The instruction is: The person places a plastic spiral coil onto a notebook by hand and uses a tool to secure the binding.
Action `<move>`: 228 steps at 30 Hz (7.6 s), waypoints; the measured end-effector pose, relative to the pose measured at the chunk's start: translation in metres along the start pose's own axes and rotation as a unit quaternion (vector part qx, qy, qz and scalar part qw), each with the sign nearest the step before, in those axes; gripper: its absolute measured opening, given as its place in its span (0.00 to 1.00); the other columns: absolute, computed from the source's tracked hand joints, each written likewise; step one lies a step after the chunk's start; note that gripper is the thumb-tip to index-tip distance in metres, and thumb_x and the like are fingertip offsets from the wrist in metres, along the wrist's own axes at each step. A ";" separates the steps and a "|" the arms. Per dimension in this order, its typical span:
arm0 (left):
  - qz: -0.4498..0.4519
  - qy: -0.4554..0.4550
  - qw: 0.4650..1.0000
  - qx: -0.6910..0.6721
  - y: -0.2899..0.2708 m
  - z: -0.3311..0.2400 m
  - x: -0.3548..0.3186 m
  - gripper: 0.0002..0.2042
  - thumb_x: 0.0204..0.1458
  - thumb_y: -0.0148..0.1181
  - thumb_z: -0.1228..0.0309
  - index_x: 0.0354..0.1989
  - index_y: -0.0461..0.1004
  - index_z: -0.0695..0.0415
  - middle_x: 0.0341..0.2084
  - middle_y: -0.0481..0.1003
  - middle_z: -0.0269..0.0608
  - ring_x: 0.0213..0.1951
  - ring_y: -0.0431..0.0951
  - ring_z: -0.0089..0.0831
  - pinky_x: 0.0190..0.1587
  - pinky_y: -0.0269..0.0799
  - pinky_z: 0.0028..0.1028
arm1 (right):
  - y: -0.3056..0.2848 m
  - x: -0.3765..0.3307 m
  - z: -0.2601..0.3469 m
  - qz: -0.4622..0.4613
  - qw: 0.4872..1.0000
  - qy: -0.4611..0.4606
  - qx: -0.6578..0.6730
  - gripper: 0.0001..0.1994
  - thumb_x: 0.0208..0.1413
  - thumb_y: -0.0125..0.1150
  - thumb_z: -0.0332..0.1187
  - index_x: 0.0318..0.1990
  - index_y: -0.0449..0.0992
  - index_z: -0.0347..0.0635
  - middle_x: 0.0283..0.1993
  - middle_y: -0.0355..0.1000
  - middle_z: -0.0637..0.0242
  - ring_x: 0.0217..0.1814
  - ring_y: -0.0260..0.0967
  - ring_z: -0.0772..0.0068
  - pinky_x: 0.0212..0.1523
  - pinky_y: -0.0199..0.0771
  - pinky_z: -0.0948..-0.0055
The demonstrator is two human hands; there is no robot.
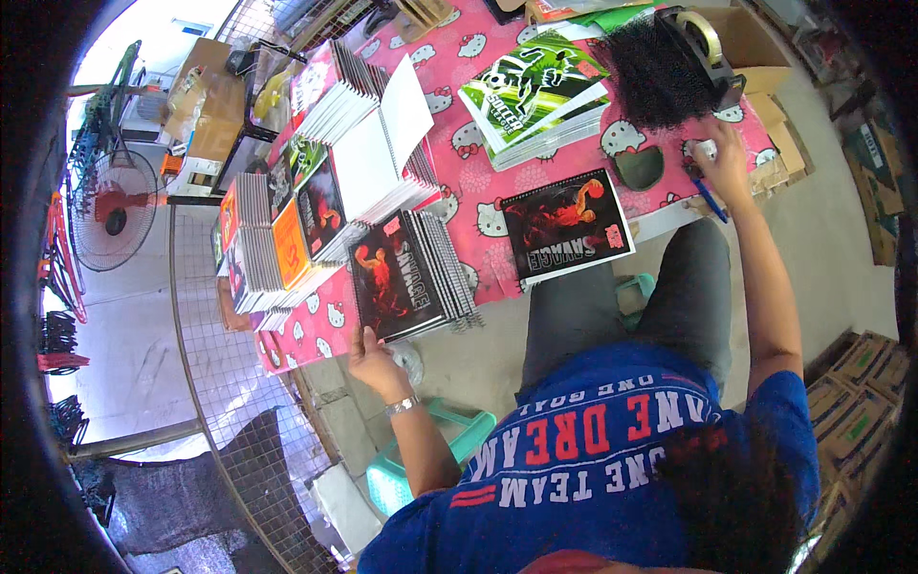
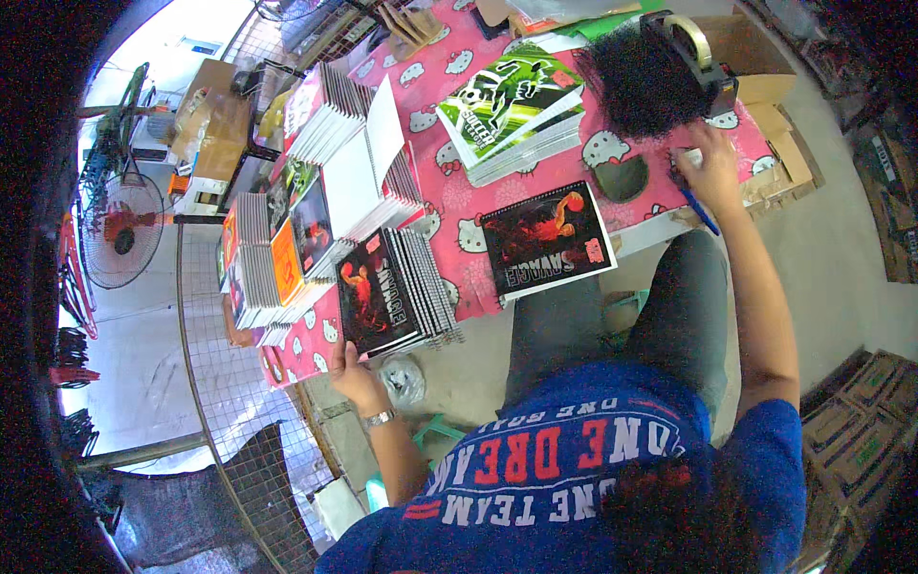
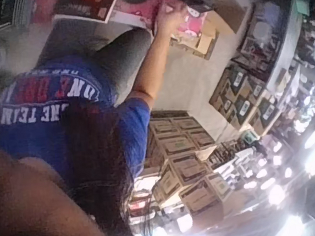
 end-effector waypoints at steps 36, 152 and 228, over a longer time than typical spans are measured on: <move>0.557 0.255 0.624 0.486 0.367 0.025 -0.129 0.17 0.45 0.66 0.68 0.44 0.71 0.54 0.49 0.69 0.48 0.56 0.65 0.48 0.57 0.61 0.45 | 0.021 0.150 -0.007 -0.063 0.992 0.105 -0.010 0.15 0.51 0.57 0.37 0.45 0.74 0.38 0.44 0.68 0.42 0.45 0.71 0.40 0.49 0.72 0.50; 0.483 0.450 0.689 0.298 0.264 -0.059 -0.116 0.15 0.35 0.70 0.64 0.34 0.75 0.50 0.36 0.70 0.32 0.48 0.68 0.37 0.57 0.52 0.51 | 0.019 -0.005 0.161 0.544 0.453 0.009 0.706 0.27 0.41 0.66 0.34 0.52 0.71 0.35 0.50 0.69 0.65 0.53 0.63 0.74 0.54 0.61 0.75; 0.421 0.106 0.900 -0.050 0.219 -0.015 -0.123 0.10 0.56 0.59 0.75 0.44 0.71 0.62 0.36 0.72 0.40 0.27 0.76 0.22 0.26 0.75 0.21 | -0.047 -0.082 0.115 -0.050 0.978 0.041 0.198 0.26 0.49 0.65 0.33 0.57 0.68 0.40 0.51 0.69 0.55 0.56 0.63 0.53 0.57 0.62 0.60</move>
Point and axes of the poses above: each hand's wrist, its own x-axis towards the middle knuckle, its own y-axis out of the palm, z = x × y, the point moved 3 cm from there along x, towards the middle knuckle
